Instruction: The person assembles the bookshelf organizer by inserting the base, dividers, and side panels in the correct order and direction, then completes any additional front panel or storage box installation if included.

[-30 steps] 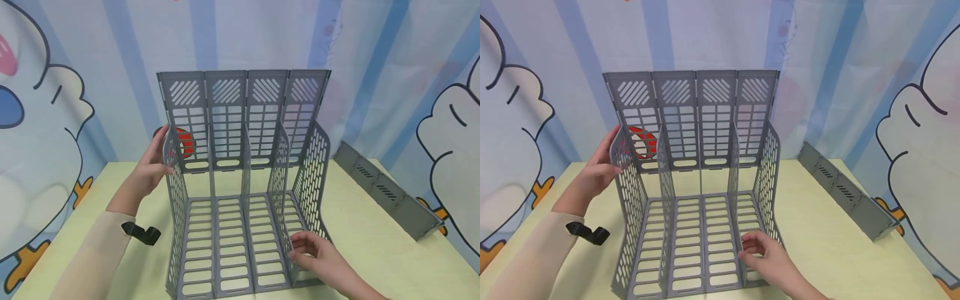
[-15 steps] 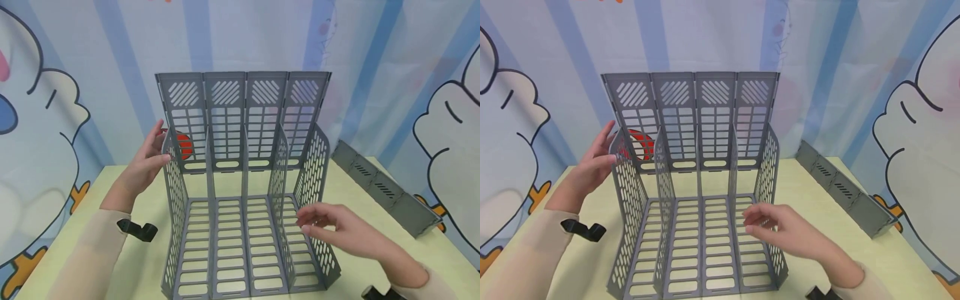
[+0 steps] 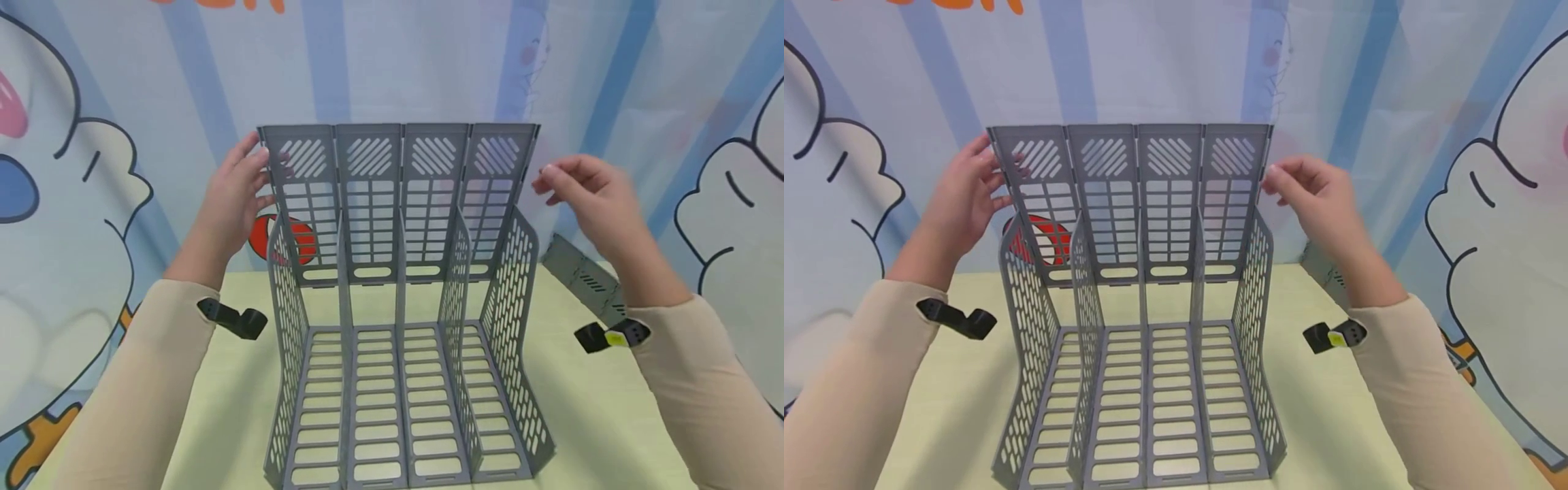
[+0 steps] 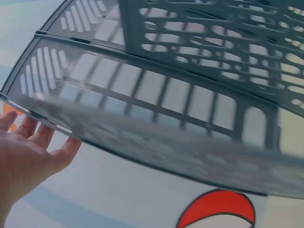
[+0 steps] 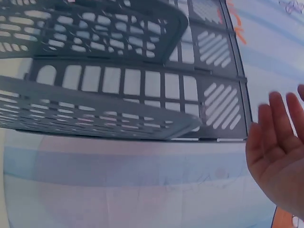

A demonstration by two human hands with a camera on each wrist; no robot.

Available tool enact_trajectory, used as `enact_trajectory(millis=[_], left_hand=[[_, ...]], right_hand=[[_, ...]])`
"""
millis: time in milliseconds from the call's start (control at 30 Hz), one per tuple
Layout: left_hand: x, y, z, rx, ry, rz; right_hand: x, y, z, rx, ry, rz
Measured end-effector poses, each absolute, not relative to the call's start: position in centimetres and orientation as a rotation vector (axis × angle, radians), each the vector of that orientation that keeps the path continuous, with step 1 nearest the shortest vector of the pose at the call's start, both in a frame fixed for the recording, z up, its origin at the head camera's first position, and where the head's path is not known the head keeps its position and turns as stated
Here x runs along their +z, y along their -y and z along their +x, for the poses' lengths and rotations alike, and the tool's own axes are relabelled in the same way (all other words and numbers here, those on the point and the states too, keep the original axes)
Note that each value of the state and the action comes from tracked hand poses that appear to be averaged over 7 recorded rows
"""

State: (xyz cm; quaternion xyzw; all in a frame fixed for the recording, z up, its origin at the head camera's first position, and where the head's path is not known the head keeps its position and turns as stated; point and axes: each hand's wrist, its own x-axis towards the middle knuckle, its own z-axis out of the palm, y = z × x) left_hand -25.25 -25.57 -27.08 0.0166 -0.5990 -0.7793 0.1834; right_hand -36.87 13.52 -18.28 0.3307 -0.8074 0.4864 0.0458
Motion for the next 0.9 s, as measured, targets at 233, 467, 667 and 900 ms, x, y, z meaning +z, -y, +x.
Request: enact_trajectory(millis=[233, 467, 667, 900], left_hand=[[-25.2, 25.2, -26.7, -2.131, 1.602, 0.215], [-25.1, 24.8, -27.7, -2.104, 1.524, 0.309], [-25.0, 24.7, -28.1, -2.153, 1.488, 0.301], [-24.6, 25.3, -27.8, -2.161, 1.583, 0.315]], right_hand=[[-17.3, -11.3, -40.4, 1.491, 2.458, 0.580], [-17.0, -9.1, -42.1, 1.810, 2.560, 0.443], [-16.8, -8.1, -42.4, 2.118, 2.526, 0.386], [-16.7, -8.0, -42.4, 2.235, 2.483, 0.411]])
